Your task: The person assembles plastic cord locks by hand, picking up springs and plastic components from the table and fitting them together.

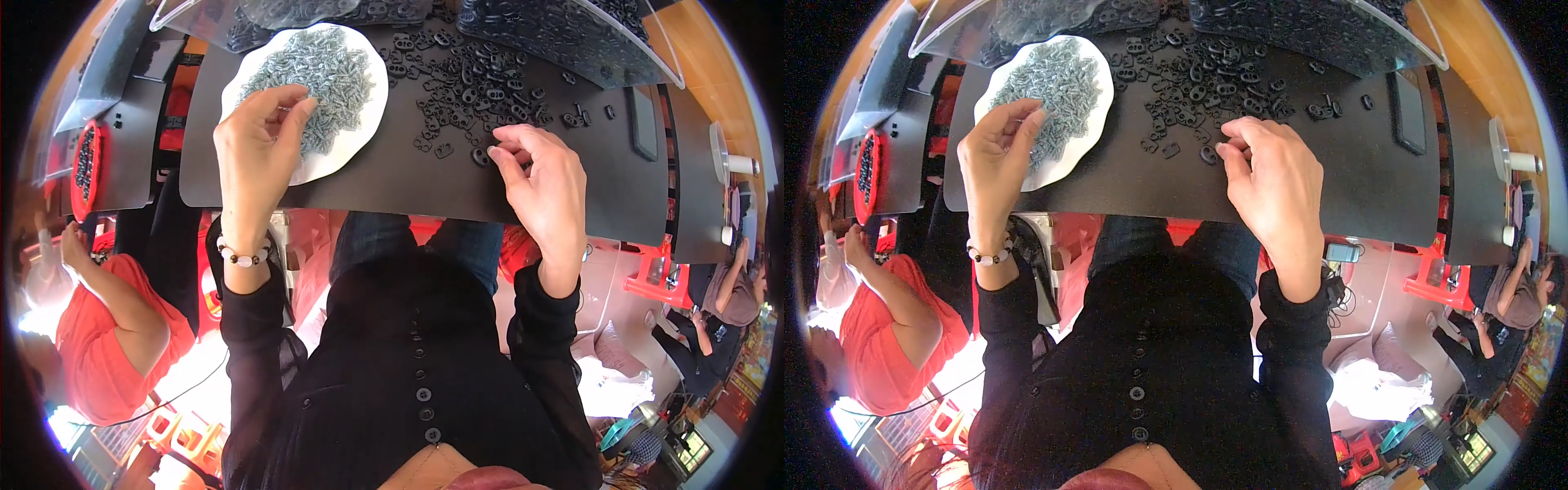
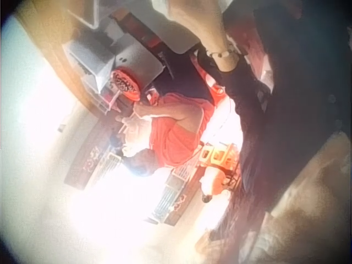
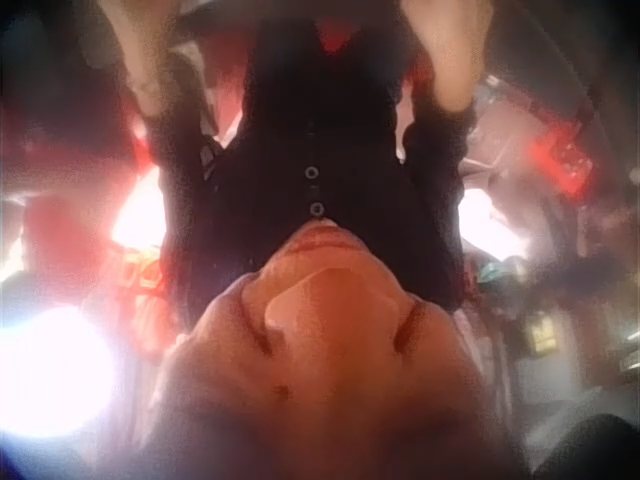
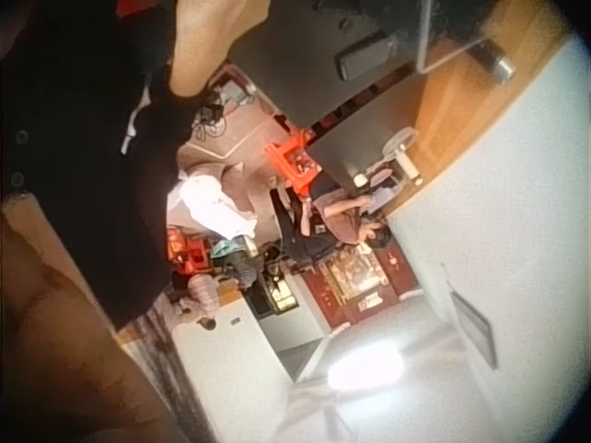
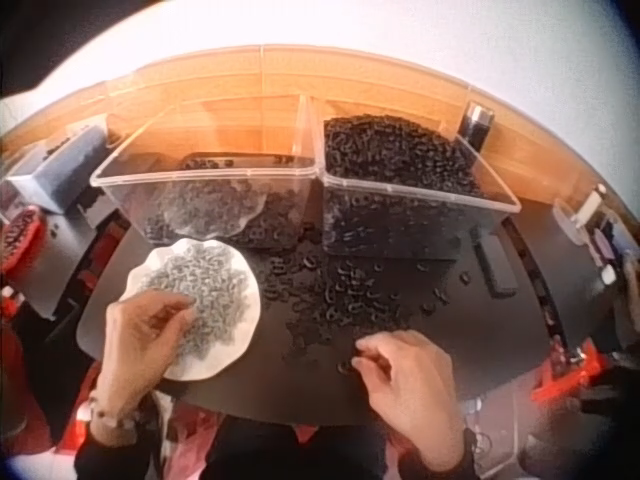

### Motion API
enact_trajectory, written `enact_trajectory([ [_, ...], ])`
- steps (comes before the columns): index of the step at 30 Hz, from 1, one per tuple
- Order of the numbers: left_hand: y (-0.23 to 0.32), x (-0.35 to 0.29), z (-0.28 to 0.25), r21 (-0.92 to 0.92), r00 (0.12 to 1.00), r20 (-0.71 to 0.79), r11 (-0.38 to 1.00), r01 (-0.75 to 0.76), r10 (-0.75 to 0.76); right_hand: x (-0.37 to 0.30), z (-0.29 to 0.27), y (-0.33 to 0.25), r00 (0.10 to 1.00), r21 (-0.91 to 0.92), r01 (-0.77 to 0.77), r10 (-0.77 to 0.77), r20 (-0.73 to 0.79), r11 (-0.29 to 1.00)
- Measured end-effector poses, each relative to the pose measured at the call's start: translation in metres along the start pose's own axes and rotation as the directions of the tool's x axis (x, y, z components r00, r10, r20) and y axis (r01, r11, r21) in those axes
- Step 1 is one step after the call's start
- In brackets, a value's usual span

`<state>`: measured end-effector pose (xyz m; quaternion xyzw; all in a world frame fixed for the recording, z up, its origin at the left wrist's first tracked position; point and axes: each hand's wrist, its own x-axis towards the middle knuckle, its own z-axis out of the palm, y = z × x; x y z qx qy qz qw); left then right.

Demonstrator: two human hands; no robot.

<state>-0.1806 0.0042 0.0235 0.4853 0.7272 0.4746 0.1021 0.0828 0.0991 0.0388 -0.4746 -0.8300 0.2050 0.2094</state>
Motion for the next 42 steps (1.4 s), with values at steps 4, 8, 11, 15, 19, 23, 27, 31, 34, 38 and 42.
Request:
enact_trajectory([
  [4,-0.005,0.000,0.000,-0.081,0.997,-0.033,0.995,0.061,-0.064,0.003,0.006,-0.001,0.999,0.029,0.026,-0.025,-0.047,0.999],
  [8,-0.005,0.000,0.001,-0.048,0.999,-0.037,0.999,0.008,-0.010,0.011,0.012,-0.002,0.998,-0.066,0.059,-0.061,-0.022,0.996],
  [11,-0.004,0.001,0.002,-0.096,0.998,-0.062,0.995,0.003,-0.009,0.015,0.015,-0.006,0.997,-0.103,0.081,-0.082,-0.012,0.991],
  [15,-0.001,0.005,0.000,-0.156,0.997,-0.071,0.988,0.014,-0.026,0.019,0.015,-0.008,0.994,-0.150,0.102,-0.097,0.039,0.983],
  [19,-0.001,0.006,-0.004,-0.002,0.999,-0.050,1.000,0.010,-0.010,0.017,0.020,-0.007,0.991,-0.172,0.132,-0.132,0.013,0.976],
  [23,-0.005,0.010,-0.002,0.082,0.975,-0.117,0.980,-0.180,0.189,0.013,0.026,-0.009,0.982,-0.218,0.161,-0.178,-0.060,0.963],
  [27,-0.007,0.012,-0.001,0.049,0.984,-0.165,0.997,-0.061,0.068,0.011,0.026,-0.010,0.983,-0.265,0.134,-0.162,-0.087,0.955],
  [31,-0.017,0.013,0.003,-0.100,0.985,-0.170,0.995,-0.009,-0.008,0.011,0.025,-0.010,0.983,-0.291,0.138,-0.167,-0.077,0.947],
  [34,-0.009,0.006,0.008,-0.174,0.986,-0.166,0.985,-0.008,-0.021,0.012,0.028,-0.009,0.973,-0.339,0.175,-0.214,-0.081,0.924],
  [38,0.011,-0.011,0.018,-0.303,0.990,-0.137,0.953,0.000,-0.044,0.013,0.031,-0.010,0.971,-0.341,0.169,-0.216,-0.105,0.925],
  [42,0.039,-0.032,0.028,-0.338,0.997,-0.075,0.941,-0.006,-0.021,0.012,0.027,-0.004,0.967,-0.200,0.170,-0.202,-0.156,0.965],
])
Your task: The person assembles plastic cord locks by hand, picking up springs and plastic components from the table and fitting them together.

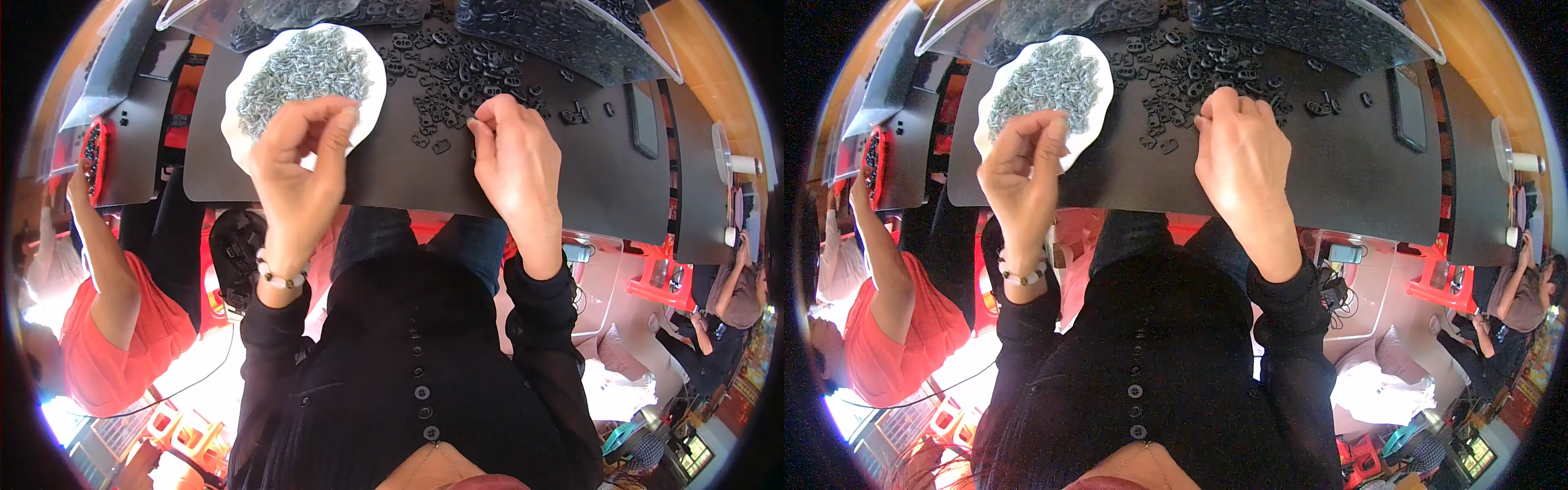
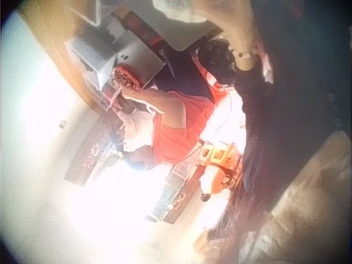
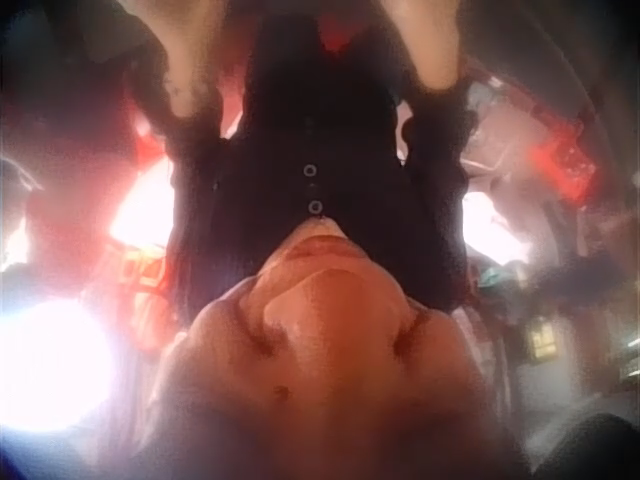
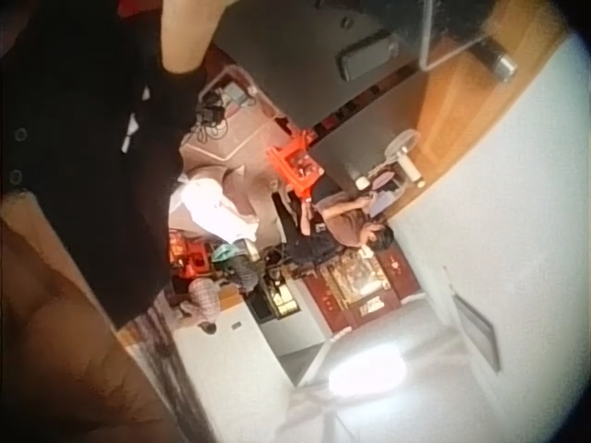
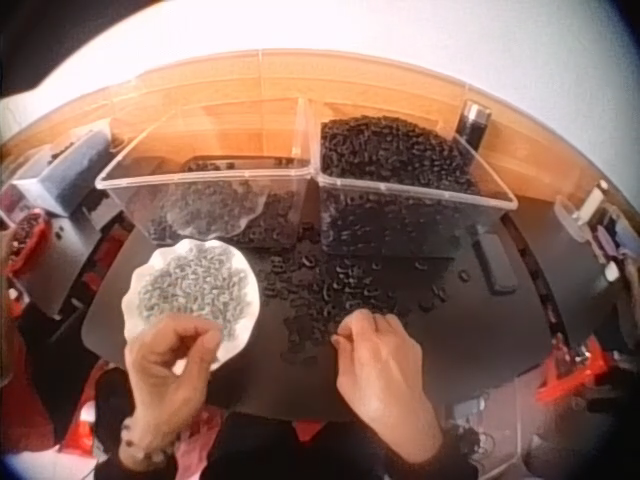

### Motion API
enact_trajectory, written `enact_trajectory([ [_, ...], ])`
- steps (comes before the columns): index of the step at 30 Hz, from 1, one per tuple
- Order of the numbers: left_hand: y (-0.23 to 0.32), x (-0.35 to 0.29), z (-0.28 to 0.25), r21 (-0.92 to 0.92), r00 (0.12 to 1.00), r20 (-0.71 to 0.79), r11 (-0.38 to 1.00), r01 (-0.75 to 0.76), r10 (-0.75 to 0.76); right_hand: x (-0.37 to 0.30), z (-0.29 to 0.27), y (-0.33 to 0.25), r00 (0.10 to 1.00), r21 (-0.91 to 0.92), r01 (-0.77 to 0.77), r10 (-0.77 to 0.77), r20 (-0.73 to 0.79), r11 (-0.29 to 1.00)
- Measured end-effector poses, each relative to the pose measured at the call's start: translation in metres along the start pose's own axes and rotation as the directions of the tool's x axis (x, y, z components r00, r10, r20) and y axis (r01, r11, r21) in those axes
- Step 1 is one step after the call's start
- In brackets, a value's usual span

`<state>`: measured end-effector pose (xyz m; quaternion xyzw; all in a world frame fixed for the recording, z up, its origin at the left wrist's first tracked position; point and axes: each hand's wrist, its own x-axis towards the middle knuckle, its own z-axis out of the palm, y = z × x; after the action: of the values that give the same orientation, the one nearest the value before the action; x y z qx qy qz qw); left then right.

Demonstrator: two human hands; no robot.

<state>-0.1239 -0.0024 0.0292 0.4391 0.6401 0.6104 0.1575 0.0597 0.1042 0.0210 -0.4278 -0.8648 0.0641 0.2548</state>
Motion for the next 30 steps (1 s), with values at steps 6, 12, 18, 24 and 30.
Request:
enact_trajectory([
  [6,0.014,-0.032,0.031,-0.259,0.976,0.188,0.952,0.161,-0.114,-0.014,-0.018,0.004,0.956,0.504,-0.246,0.294,-0.016,0.828],
  [12,0.020,-0.047,0.055,-0.363,0.896,0.364,0.847,0.387,-0.254,-0.042,-0.031,0.006,0.910,0.823,-0.339,0.382,0.162,0.456],
  [18,0.021,-0.051,0.063,-0.369,0.887,0.403,0.846,0.384,-0.227,-0.058,-0.038,0.003,0.882,0.917,-0.373,0.362,0.302,0.144],
  [24,0.020,-0.055,0.068,-0.359,0.891,0.420,0.871,0.336,-0.170,-0.067,-0.041,0.008,0.888,0.942,-0.329,0.360,0.285,0.067],
  [30,0.021,-0.056,0.068,-0.319,0.891,0.423,0.893,0.319,-0.167,-0.071,-0.044,0.001,0.880,0.938,-0.338,0.378,0.287,0.073],
])
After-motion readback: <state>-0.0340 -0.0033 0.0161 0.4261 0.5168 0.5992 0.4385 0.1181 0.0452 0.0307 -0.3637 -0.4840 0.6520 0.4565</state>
